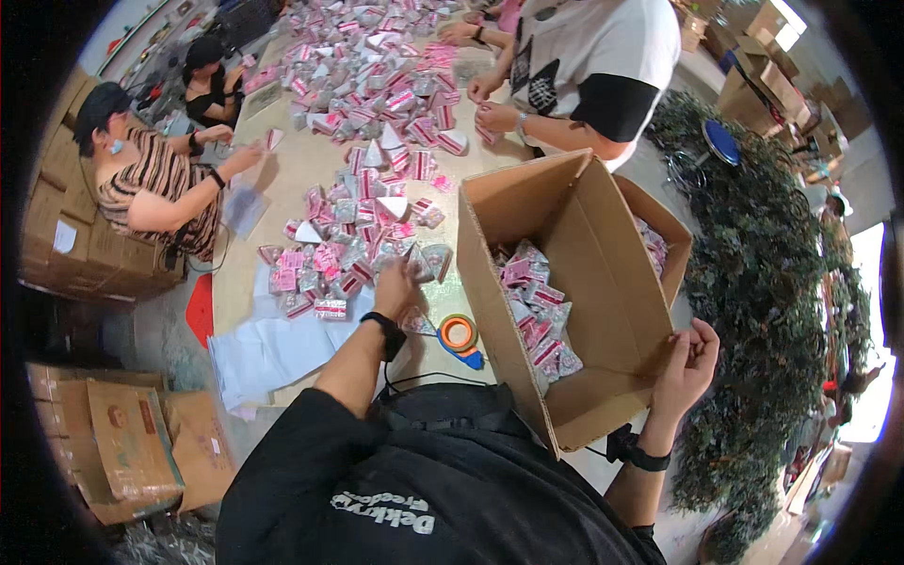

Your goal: Packing pink and white ribbons or bows into cardboard boxes and sealing them with a tape dispenser.

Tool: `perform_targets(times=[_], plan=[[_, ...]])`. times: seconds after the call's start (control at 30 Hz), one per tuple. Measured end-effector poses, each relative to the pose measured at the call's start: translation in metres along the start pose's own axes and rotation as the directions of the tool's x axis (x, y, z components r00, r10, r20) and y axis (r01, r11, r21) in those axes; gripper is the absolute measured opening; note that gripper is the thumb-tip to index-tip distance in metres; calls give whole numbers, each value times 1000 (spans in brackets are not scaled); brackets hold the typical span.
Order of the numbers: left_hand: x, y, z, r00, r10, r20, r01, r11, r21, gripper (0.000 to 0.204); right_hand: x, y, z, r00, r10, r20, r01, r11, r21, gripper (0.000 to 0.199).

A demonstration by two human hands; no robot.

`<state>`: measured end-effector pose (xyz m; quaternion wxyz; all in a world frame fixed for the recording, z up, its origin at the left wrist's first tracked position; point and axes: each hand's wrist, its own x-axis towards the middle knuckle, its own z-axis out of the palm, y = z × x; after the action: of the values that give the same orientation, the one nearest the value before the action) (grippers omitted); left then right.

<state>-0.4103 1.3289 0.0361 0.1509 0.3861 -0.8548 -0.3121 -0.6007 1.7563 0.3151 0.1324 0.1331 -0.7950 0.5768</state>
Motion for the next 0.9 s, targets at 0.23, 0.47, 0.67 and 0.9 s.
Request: perform_targets(times=[0.23, 0.47, 0.67, 0.9], plan=[[17, 109, -154, 995, -9, 104, 39, 956, -290, 25, 1, -13, 6, 1000, 15, -9, -17, 990, -143, 20], [8, 264, -288, 948, 269, -169, -318, 808, -496, 21, 3, -5, 4, 1000, 18, -16, -19, 996, -83, 20], [18, 361, -323, 795, 476, -375, -597, 506, -623, 23, 3, 1, 7, 1000, 19, 1, -19, 995, -96, 20], [22, 414, -228, 839, 447, -311, -396, 109, -912, 19, 6, 6, 3, 1000, -12, -17, 12, 1000, -14, 26]])
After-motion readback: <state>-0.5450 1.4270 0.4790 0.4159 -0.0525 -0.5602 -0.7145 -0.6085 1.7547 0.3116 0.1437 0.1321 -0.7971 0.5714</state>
